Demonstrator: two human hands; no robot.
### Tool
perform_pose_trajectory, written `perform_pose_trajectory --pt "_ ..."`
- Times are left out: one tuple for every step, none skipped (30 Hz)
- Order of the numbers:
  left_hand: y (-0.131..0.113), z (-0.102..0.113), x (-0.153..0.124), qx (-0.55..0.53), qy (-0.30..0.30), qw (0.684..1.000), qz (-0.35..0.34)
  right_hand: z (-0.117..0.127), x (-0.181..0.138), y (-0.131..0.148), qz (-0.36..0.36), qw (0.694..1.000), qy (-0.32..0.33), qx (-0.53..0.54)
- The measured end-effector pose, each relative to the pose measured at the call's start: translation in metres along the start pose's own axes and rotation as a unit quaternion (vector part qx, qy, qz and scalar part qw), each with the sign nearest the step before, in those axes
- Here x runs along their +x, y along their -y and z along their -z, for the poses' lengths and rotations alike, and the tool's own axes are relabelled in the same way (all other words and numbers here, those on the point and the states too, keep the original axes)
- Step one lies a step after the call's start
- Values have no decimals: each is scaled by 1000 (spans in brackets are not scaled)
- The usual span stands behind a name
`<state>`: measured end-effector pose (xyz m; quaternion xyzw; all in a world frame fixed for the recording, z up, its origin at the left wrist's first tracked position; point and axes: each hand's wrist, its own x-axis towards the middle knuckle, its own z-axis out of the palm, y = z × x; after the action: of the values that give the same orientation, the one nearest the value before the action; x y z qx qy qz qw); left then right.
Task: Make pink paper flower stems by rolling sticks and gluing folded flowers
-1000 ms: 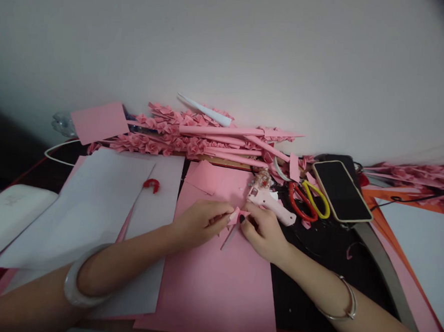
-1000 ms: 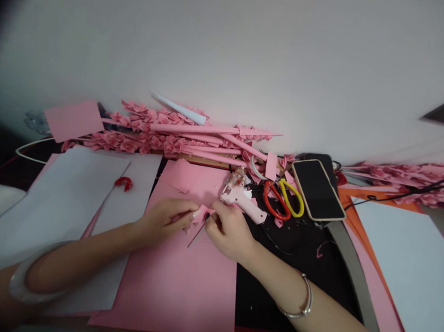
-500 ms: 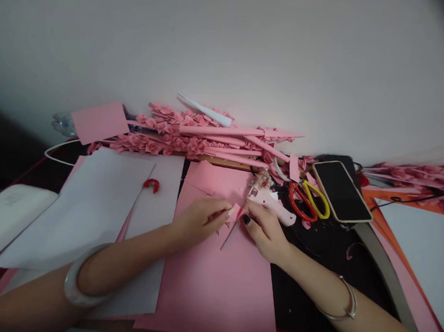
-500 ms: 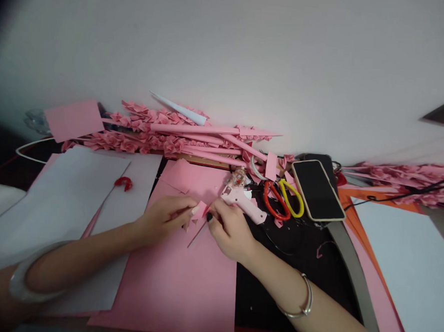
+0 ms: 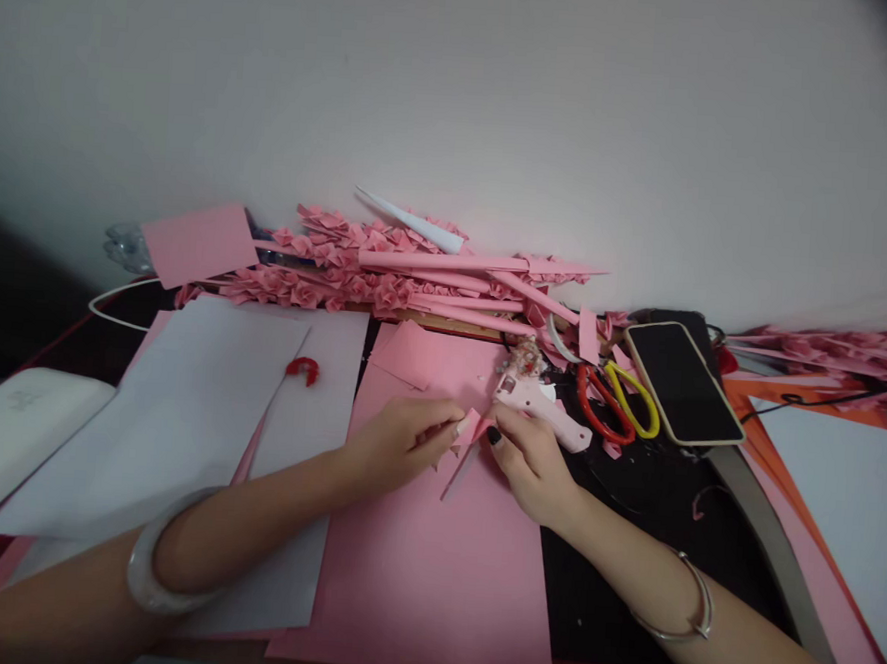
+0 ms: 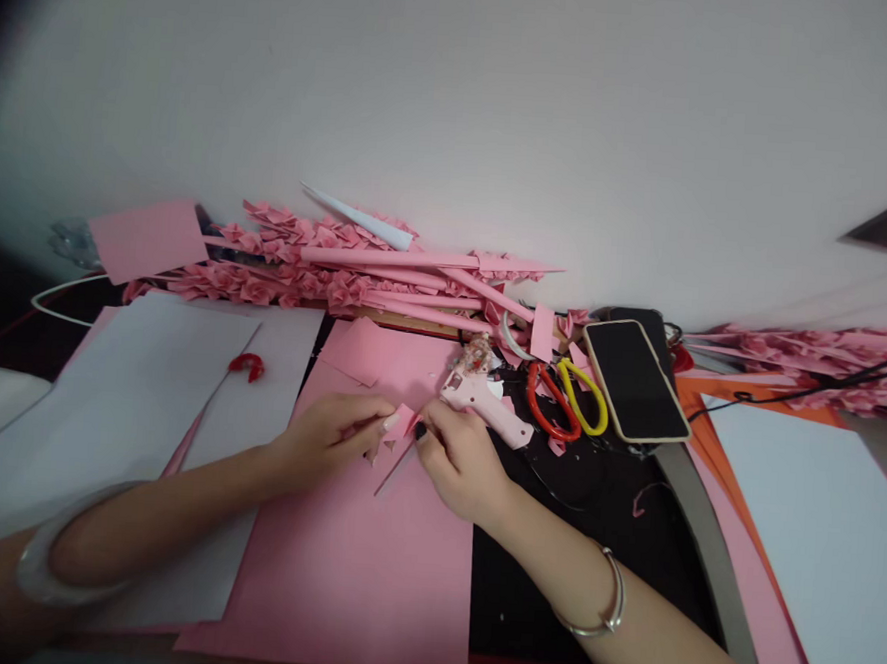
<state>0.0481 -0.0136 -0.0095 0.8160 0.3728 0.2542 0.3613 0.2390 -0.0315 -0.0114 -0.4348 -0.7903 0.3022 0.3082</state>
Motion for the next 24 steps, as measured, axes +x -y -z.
perform_pose_trajectory --pt "0 0 0 -1 0 1000 -2 0 0 0 -2 1000 0 -1" --pt "0 0 0 -1 0 1000 -4 -1 0 0 -7 1000 1 -2" --pt "0 0 0 0 0 1000 -7 -1 0 0 -13 1000 4 -4" --pt "0 0 0 2 1 1000 -9 -2 1 1 -20 1000 5 -9" --pt "0 -1 0 5 3 1000 -11 -2 1 1 -26 1000 5 -15" --pt "0 -1 0 8 5 1000 -12 -2 1 1 -29 999 3 -22" --pt "0 -1 0 12 8 1000 -12 -2 1 2 -30 999 1 -27" --pt "0 0 0 14 8 1000 -11 -2 1 2 -28 999 -2 -29" --pt "0 0 0 16 6 1000 -8 -2 1 3 -25 999 -5 -25" --pt "-1 0 0 16 3 1000 -4 -1 1 3 -21 1000 -6 -18" --pt "-1 0 0 14 -2 1000 2 -1 1 2 -16 1000 -5 -10" --pt "-1 0 0 11 -5 1000 7 0 0 2 -12 1000 -4 -4" --pt "-1 0 0 9 -6 1000 12 0 0 2 -8 1000 -2 0" --pt "-1 0 0 6 -6 1000 14 0 0 1 -4 1000 1 1" --pt "-1 1 0 4 -5 1000 16 0 0 1 -1 1000 4 0" --pt "-1 0 0 2 -4 1000 17 0 0 0 1 1000 7 0" --pt "-1 0 0 0 -4 1000 17 0 0 0 2 1000 8 0" --pt "-1 0 0 -3 -3 1000 17 0 0 0 2 1000 8 1" --pt "-1 0 0 -6 -3 1000 17 -1 0 0 2 1000 7 3" --pt "-1 0 0 -8 -2 1000 15 -1 0 0 1 1000 6 3" --pt "-1 0 0 -9 -1 1000 14 -1 -1 0 -2 1000 4 2" --pt "-1 0 0 -8 -1 1000 13 -1 -1 -1 -4 1000 3 2" --pt "-1 0 0 -7 -1 1000 13 -1 -1 -1 -6 1000 3 1" --pt "-1 0 1 -4 -1 1000 13 -1 -1 -1 -8 1000 3 0"
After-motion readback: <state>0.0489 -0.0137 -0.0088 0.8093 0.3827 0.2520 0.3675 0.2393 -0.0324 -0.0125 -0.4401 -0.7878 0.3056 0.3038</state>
